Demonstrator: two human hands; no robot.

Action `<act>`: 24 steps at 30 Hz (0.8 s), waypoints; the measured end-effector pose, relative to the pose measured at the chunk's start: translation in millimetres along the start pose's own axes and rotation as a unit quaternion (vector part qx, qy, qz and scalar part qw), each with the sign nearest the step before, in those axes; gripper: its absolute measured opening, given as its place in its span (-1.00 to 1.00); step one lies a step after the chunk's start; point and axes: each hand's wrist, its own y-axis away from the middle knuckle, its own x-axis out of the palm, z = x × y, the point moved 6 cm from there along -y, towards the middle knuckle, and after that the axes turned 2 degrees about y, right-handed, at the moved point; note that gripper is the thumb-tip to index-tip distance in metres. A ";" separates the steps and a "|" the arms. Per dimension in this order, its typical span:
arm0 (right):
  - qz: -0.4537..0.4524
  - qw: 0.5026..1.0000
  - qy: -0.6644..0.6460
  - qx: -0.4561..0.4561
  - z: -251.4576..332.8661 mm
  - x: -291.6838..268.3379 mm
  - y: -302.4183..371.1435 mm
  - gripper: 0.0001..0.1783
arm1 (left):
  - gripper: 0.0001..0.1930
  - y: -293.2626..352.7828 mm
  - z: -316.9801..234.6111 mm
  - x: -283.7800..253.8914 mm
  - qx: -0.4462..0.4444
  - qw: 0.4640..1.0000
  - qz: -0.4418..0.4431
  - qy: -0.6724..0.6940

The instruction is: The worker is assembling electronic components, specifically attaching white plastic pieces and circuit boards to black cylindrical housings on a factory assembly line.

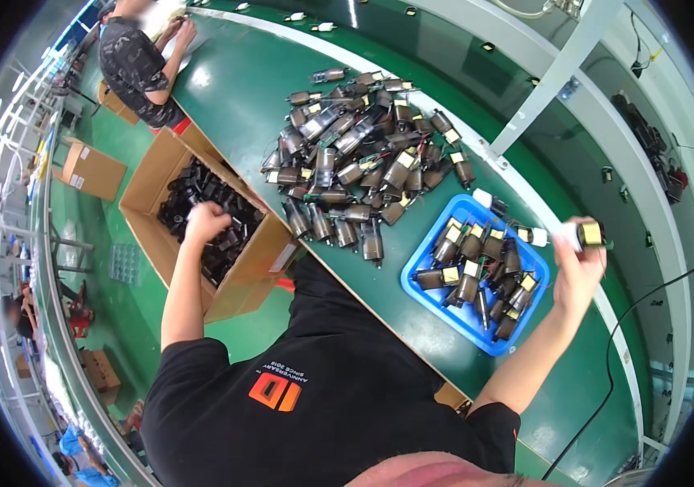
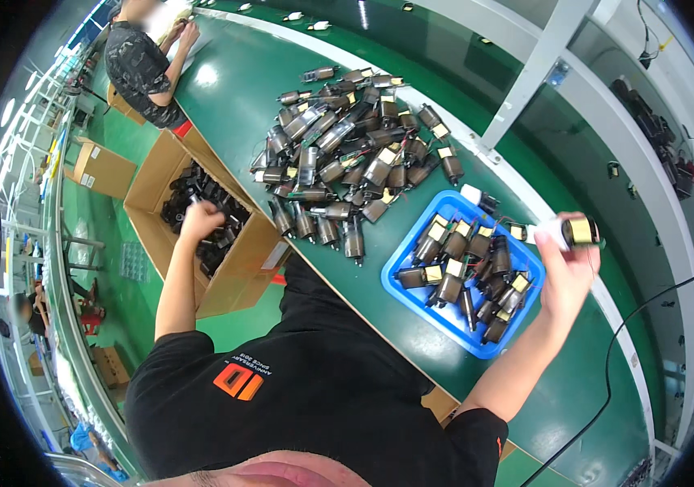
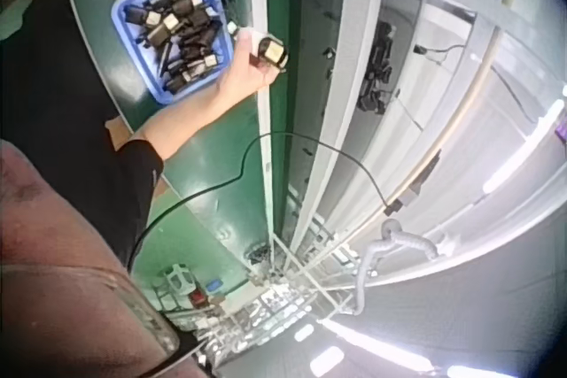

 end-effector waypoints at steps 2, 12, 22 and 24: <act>0.003 1.000 -0.012 -0.015 13.4 3.8 18.1 -0.50 | -0.76 10.0 -40.9 -57.5 0.009 0.976 -0.154 0.152; 0.125 0.977 -0.157 -0.076 50.1 89.9 60.0 -0.51 | -0.56 87.3 -327.0 -68.1 0.433 0.660 0.164 0.592; 0.117 0.970 -0.212 -0.035 47.1 107.6 76.3 -0.57 | -0.54 134.2 -400.8 -3.2 0.323 0.476 0.390 0.719; 0.114 0.967 -0.226 -0.006 44.2 108.3 77.0 -0.55 | -0.57 134.0 -403.0 -0.1 0.290 0.447 0.408 0.742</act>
